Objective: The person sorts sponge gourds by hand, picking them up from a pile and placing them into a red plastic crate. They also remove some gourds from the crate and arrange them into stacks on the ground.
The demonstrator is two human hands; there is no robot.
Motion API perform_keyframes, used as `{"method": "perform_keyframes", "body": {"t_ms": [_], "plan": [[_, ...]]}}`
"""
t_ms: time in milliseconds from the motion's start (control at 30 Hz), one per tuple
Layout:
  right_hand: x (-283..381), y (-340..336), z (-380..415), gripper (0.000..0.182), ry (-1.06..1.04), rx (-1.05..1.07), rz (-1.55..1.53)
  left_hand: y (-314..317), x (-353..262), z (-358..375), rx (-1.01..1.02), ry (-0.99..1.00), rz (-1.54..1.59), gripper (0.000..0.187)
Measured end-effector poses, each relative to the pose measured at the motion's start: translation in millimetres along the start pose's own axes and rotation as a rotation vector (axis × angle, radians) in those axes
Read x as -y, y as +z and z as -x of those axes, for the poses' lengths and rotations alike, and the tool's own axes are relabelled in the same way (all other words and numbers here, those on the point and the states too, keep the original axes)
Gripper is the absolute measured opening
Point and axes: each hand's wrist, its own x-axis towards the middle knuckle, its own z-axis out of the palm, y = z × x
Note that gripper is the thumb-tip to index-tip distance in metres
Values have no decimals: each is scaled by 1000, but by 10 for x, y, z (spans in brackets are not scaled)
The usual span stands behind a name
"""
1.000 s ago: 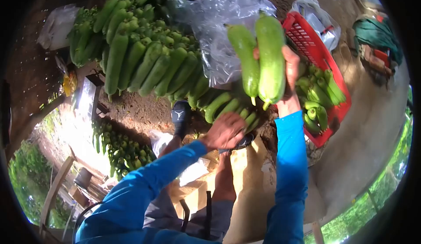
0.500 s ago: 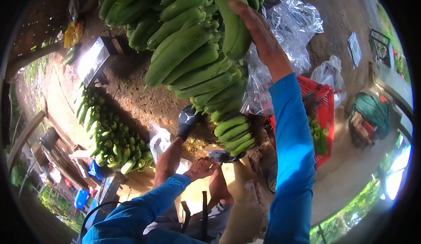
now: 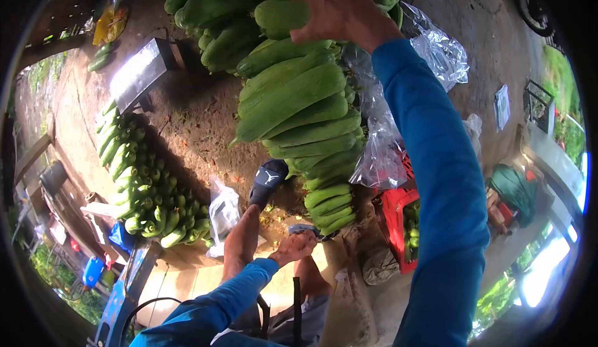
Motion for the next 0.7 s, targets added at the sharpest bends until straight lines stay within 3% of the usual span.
{"method": "perform_keyframes", "body": {"t_ms": [67, 100, 233, 300, 333, 433, 500, 600, 700], "plan": [[192, -202, -101, 69, 95, 63, 101, 164, 134, -57, -166, 82, -30, 30], [137, -122, -108, 68, 96, 60, 51, 73, 34, -78, -83, 19, -14, 32], [-92, 225, 90, 67, 163, -85, -89, 2, -29, -93, -77, 41, 56, 29], [-314, 409, 244, 64, 397, -194, -296, -98, -154, -95, -137, 72, 120, 30], [-474, 521, 330, 64, 398, -193, -295, -166, -225, -123, -135, 73, 121, 30], [-824, 667, 599, 64, 504, -92, -325, -329, -374, -190, 7, -76, 198, 32], [-907, 634, 806, 66, 701, 76, -644, -342, -415, -200, 41, -119, 174, 32], [-925, 731, 1052, 64, 740, -21, -621, -340, -380, -192, 46, -38, 219, 31], [-915, 848, 1133, 64, 836, 52, -647, -340, -388, -211, 46, -38, 190, 30]]}}
